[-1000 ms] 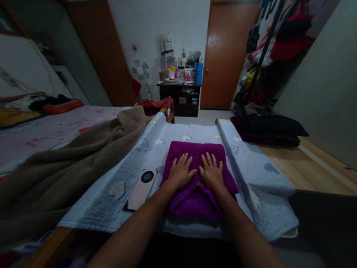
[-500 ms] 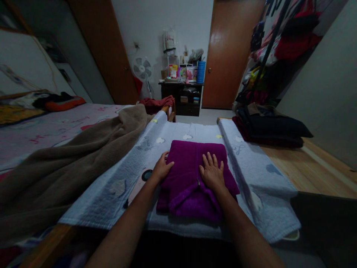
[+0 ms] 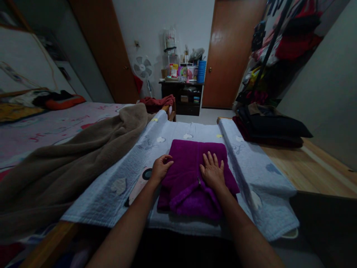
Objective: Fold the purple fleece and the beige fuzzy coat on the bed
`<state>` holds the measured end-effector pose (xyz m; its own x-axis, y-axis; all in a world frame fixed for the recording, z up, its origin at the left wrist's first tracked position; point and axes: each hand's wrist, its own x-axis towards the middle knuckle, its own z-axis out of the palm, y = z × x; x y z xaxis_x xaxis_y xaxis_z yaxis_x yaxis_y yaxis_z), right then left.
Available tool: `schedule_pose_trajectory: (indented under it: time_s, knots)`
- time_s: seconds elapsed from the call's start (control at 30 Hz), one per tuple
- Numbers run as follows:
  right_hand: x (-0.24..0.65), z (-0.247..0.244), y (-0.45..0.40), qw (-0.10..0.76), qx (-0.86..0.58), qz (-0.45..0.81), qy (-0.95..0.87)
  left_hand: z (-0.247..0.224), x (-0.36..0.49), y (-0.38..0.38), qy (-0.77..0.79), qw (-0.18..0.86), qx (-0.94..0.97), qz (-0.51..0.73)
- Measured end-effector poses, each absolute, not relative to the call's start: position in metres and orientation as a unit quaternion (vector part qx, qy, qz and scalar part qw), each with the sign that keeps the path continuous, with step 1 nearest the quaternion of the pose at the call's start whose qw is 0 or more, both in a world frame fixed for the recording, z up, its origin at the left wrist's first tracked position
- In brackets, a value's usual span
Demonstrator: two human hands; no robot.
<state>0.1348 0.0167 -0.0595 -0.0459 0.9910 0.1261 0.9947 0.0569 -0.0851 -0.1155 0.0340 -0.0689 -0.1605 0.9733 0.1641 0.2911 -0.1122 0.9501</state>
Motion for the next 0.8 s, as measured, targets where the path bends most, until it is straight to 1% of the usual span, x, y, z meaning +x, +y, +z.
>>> schedule_pose_trajectory:
  time_s: [0.13,0.27,0.37,0.5,0.63,0.77,0.8]
  knots:
    - [0.135,-0.059,0.016,0.081,-0.684,-0.016,-0.725,-0.072,-0.117,0.035,0.605,0.294,0.557,0.488]
    - [0.135,-0.058,0.016,0.079,-0.685,-0.012,-0.724,-0.068,-0.118,0.042,0.650,0.204,0.529,0.506]
    - [0.134,-0.057,0.016,0.080,-0.686,-0.009,-0.723,-0.055,-0.118,0.061,0.661,0.150,0.545,0.494]
    - [0.134,-0.056,0.016,0.079,-0.688,-0.005,-0.722,-0.027,-0.113,0.100,0.694,0.059,0.579,0.424]
    - [0.132,-0.055,0.016,0.069,-0.692,0.003,-0.719,-0.003,-0.097,0.130,0.737,0.013,0.599,0.315]
    - [0.131,-0.052,0.014,0.066,-0.693,0.017,-0.717,-0.001,-0.061,0.132,0.758,-0.075,0.587,0.274]
    - [0.132,-0.049,0.014,0.064,-0.692,0.024,-0.718,-0.004,-0.050,0.128,0.749,-0.083,0.603,0.260]
